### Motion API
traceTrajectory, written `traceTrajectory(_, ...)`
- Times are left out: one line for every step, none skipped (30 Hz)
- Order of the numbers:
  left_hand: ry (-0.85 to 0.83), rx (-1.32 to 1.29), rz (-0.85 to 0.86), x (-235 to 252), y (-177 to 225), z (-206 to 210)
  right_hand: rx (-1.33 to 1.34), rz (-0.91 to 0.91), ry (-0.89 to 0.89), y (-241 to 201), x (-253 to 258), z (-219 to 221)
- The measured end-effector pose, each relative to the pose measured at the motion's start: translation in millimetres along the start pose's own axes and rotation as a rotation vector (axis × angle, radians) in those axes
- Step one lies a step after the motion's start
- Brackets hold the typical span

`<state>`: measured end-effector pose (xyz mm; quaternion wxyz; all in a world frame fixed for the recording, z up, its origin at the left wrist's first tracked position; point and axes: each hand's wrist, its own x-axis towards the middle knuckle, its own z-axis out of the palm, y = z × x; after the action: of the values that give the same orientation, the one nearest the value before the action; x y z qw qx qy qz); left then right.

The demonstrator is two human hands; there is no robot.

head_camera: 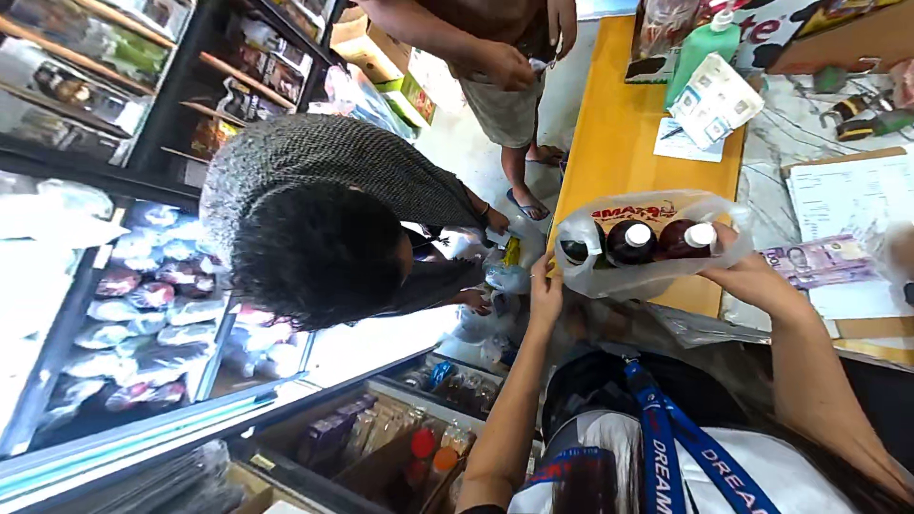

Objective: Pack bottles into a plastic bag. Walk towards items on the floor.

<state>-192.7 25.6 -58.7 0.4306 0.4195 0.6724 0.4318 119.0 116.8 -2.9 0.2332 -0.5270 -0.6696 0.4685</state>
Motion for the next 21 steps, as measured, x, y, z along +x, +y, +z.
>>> traceTrajectory(-0.043,-0.029,-0.023,-1.4,0.2,6.9,-0.009,0.005,0.005,-2.3,-0.1,0.2)
traceTrajectory(-0.077,-0.043,-0.047,-2.3,2.7,13.4,-0.02,0.008,0.006,-2.6,0.4,0.3)
traceTrajectory(-0.101,-0.058,-0.07,-2.9,6.4,18.4,-0.036,0.001,0.005,-1.6,1.4,0.7)
traceTrajectory(-0.115,-0.061,-0.099,-3.3,11.0,21.3,-0.048,-0.011,0.003,-1.4,2.3,1.0)
traceTrajectory(-0.122,-0.053,-0.121,-2.8,14.0,22.9,-0.054,-0.023,0.0,-1.2,3.1,1.6)
traceTrajectory(-0.122,-0.039,-0.122,-0.9,14.1,23.5,-0.056,-0.031,-0.001,-1.3,4.0,2.6)
traceTrajectory(-0.119,-0.028,-0.108,1.6,13.0,23.8,-0.051,-0.03,0.001,-1.9,4.9,4.5)
traceTrajectory(-0.115,-0.016,-0.093,4.1,11.7,23.9,-0.042,-0.023,0.01,-3.0,5.6,7.7)
traceTrajectory(-0.107,-0.008,-0.074,7.0,10.2,24.3,-0.034,-0.015,0.029,-4.2,6.0,11.5)
traceTrajectory(-0.097,0.008,-0.046,10.3,8.9,25.0,-0.029,0.001,0.049,-4.7,6.3,14.9)
traceTrajectory(-0.084,0.03,-0.022,13.7,8.4,26.6,-0.024,0.016,0.069,-4.5,6.4,17.7)
traceTrajectory(-0.066,0.05,0.002,17.2,7.7,29.1,-0.021,0.022,0.089,-4.1,6.5,19.8)
traceTrajectory(-0.051,0.063,0.02,20.6,8.2,30.9,-0.018,0.028,0.103,-4.9,6.9,21.6)
traceTrajectory(-0.041,0.072,0.029,23.3,9.2,32.1,-0.018,0.028,0.115,-5.9,7.9,23.4)
traceTrajectory(-0.036,0.079,0.03,25.3,11.1,33.1,-0.017,0.027,0.126,-6.1,9.0,24.9)
traceTrajectory(-0.032,0.087,0.028,26.9,12.7,33.9,-0.015,0.035,0.133,-6.2,9.9,26.0)
traceTrajectory(-0.033,0.106,0.024,28.3,14.0,33.8,-0.011,0.047,0.141,-5.6,10.7,27.1)
traceTrajectory(-0.038,0.139,0.017,28.7,17.1,32.0,-0.008,0.069,0.144,-4.8,11.2,28.0)
traceTrajectory(-0.042,0.186,0.01,27.6,24.1,28.5,-0.007,0.089,0.147,-3.7,11.7,28.5)
traceTrajectory(-0.035,0.241,0.008,24.5,36.0,23.9,-0.008,0.112,0.147,-3.8,11.8,28.0)
traceTrajectory(-0.021,0.284,0.027,18.8,51.7,18.3,-0.012,0.133,0.147,-5.8,11.4,27.3)
